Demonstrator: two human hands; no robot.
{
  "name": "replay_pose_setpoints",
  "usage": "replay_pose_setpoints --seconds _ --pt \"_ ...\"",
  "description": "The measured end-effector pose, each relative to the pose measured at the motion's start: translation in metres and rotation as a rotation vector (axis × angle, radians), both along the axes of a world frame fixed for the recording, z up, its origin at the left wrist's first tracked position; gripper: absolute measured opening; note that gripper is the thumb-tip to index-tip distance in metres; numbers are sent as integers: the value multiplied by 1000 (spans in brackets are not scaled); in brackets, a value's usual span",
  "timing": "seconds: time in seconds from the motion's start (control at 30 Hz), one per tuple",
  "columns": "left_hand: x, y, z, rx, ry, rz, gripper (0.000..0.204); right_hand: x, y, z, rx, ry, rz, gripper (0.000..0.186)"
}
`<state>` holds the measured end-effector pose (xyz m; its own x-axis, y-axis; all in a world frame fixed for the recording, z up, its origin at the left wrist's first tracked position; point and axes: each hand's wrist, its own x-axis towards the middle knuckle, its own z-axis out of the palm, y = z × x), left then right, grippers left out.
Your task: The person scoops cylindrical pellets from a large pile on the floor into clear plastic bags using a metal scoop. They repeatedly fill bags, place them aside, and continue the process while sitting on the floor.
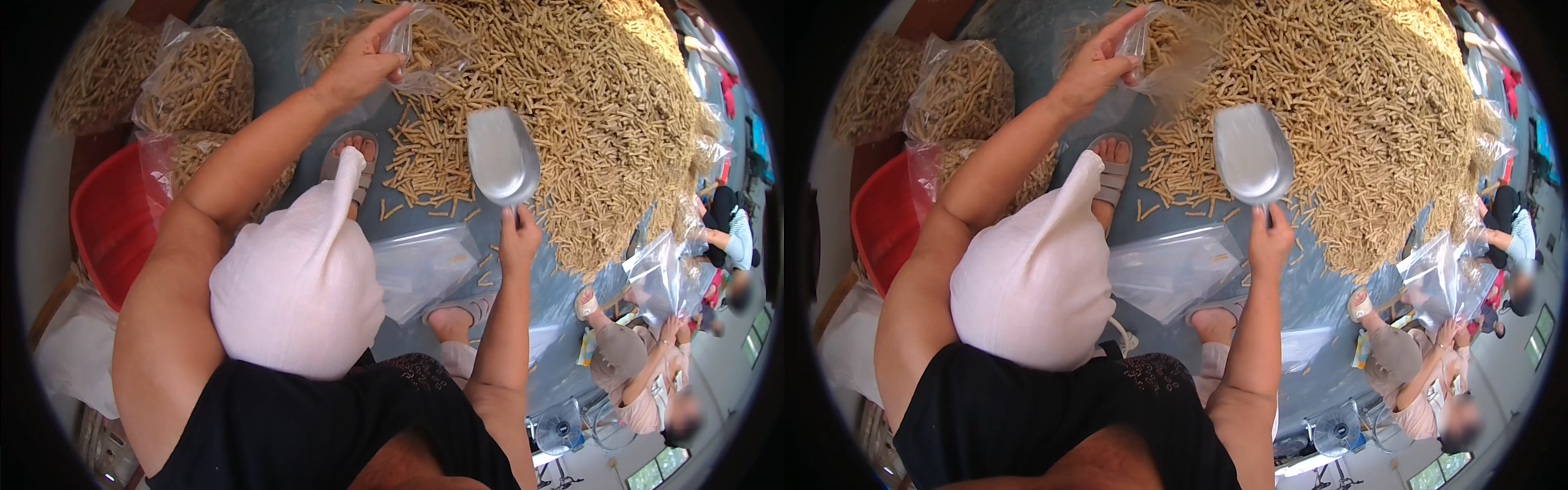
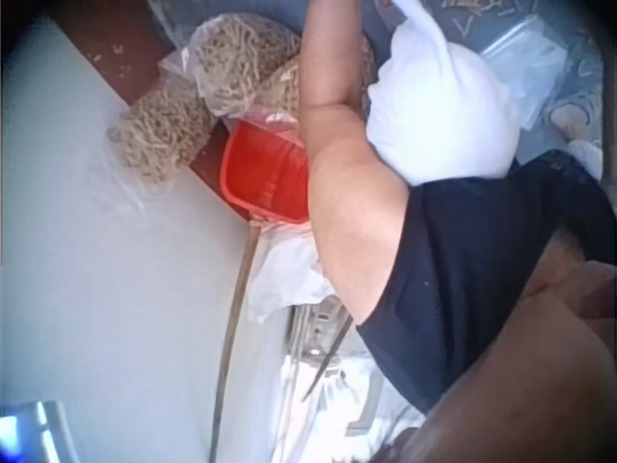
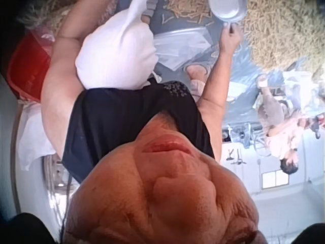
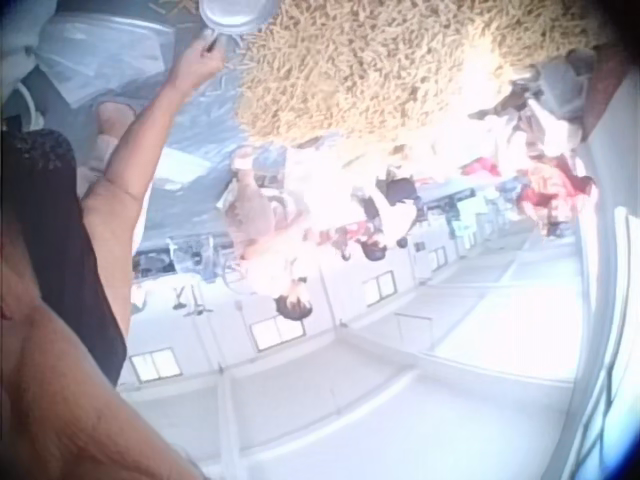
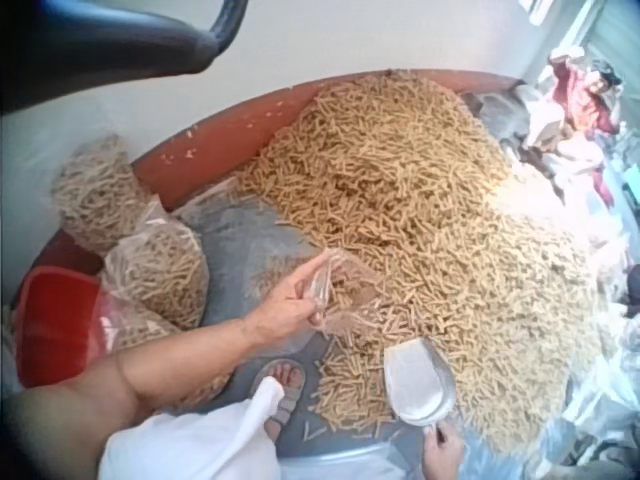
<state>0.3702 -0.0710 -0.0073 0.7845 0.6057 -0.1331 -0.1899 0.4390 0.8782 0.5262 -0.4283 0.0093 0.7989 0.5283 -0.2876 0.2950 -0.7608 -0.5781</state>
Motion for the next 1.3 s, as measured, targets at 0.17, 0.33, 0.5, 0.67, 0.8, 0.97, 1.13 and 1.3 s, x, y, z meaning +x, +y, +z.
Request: replay_pose_setpoints --seconds 0.17,0.33,0.5,0.67,0.8,0.97,1.13,1.3 --pt "-7 5 -8 23 43 -69 81 -6 -191 -42 -300 -68 -168 36" --pt "-6 1 7 -28 58 -91 81 -34 -203 -51 -181 57 -75 28" --pt "-12 2 13 239 190 -32 68 -66 -68 -81 -111 139 25 24" --pt "-12 1 16 215 207 -73 68 -59 84 -125 238 445 -292 27" --pt "-8 1 14 241 204 -95 68 5 182 -155 414 523 -444 27" --pt "-13 -6 14 207 243 -117 70 14 212 -139 410 412 -490 26" --pt "-9 -11 14 134 240 -105 71 3 173 -146 507 299 -423 31" --pt "-4 -9 14 161 246 -98 73 9 132 -151 533 123 -284 27"
